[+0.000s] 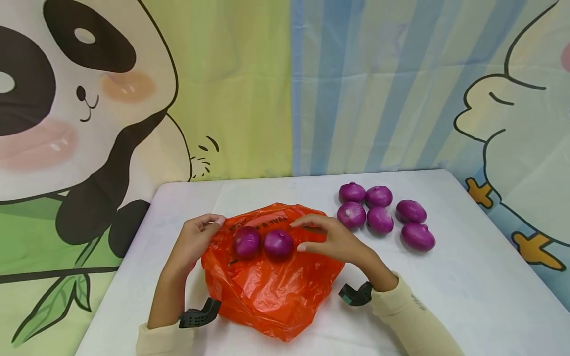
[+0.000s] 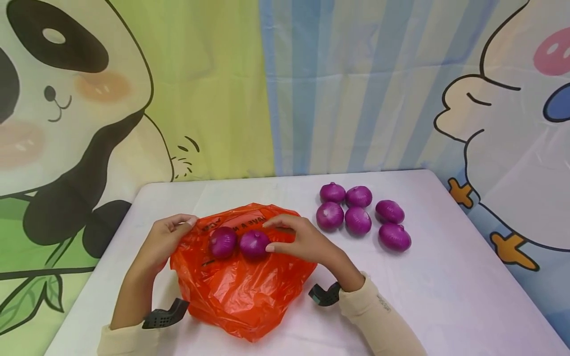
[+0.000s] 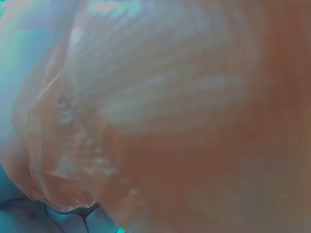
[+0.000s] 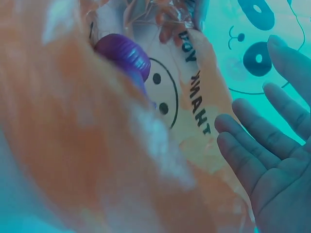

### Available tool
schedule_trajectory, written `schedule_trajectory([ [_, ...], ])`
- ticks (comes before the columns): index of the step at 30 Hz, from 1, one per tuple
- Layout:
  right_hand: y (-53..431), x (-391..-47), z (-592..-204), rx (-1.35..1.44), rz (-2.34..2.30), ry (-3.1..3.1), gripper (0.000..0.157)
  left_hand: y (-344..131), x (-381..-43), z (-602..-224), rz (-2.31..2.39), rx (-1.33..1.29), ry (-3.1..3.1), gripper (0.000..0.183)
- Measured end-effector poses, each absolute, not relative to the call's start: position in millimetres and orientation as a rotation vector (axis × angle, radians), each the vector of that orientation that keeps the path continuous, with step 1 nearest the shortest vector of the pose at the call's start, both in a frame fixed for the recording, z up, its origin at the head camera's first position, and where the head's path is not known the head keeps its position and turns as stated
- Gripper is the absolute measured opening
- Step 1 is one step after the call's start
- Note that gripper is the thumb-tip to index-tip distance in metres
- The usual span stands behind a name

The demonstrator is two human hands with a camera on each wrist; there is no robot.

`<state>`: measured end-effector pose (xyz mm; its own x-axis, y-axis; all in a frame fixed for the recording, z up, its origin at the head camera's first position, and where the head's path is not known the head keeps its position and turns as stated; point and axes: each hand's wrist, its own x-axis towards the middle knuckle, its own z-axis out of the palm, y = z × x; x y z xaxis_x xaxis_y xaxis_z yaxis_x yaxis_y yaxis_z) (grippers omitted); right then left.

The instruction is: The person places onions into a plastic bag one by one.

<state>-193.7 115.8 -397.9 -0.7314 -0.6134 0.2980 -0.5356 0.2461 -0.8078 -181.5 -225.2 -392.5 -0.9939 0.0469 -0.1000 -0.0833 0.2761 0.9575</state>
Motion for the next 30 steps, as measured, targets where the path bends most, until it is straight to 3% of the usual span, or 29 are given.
schedule_trajectory([
  [18,154,-206,-400,-0.886,-1.734,2.515,0.056,-227,-182,-393,1.814,-0.048,2.428,0.033],
  [30,183,-217,-403,-0.684,-1.714,2.653,0.055,-229,-180,-389,1.810,-0.083,2.414,0.034],
])
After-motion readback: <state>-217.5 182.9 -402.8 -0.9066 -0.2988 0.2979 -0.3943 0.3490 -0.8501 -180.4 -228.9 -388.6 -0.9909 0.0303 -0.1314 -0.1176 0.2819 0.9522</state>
